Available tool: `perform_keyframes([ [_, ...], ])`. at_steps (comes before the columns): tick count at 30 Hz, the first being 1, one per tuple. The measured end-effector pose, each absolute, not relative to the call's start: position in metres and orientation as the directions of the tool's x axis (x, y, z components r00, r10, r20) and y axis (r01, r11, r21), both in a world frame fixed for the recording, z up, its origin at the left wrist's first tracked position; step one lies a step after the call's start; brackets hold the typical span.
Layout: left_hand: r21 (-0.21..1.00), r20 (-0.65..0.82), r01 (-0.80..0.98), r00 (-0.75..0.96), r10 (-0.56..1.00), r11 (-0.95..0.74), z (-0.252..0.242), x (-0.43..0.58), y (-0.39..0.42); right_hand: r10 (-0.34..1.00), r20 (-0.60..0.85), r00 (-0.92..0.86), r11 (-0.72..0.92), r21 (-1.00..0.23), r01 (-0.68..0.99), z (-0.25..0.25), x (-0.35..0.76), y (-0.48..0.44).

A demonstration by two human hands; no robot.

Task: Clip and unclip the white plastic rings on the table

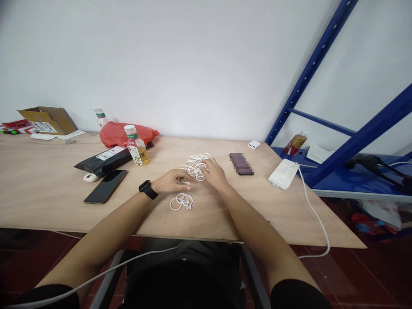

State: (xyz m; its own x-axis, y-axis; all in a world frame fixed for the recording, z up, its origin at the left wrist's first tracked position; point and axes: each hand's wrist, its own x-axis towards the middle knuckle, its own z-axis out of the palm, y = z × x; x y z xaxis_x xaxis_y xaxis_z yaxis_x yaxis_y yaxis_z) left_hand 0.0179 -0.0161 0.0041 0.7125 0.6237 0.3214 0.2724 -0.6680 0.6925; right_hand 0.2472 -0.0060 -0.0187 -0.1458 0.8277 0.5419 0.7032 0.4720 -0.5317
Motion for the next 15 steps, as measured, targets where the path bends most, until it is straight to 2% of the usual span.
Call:
perform_keyframes([
  [3, 0.673, 0.231, 0.190, 0.865, 0.446, -0.715, 0.005, 0.019, -0.022, 0.830, 0.552, -0.088, 0.419, -0.510, 0.751, -0.021, 0.258, -0.002],
  [5, 0.648, 0.197, 0.195, 0.891, 0.409, -0.737, 0.000, 0.023, -0.024, 0.829, 0.551, -0.097, 0.427, -0.512, 0.745, -0.019, 0.259, -0.004],
  [10, 0.573, 0.228, 0.312, 0.828, 0.513, -0.758, -0.011, 0.029, -0.022, 0.813, 0.558, -0.167, 0.503, -0.527, 0.685, -0.013, 0.249, -0.012],
  [15, 0.533, 0.326, 0.300, 0.790, 0.520, -0.791, -0.012, 0.027, -0.017, 0.774, 0.589, -0.232, 0.593, -0.547, 0.591, -0.010, 0.241, -0.018],
])
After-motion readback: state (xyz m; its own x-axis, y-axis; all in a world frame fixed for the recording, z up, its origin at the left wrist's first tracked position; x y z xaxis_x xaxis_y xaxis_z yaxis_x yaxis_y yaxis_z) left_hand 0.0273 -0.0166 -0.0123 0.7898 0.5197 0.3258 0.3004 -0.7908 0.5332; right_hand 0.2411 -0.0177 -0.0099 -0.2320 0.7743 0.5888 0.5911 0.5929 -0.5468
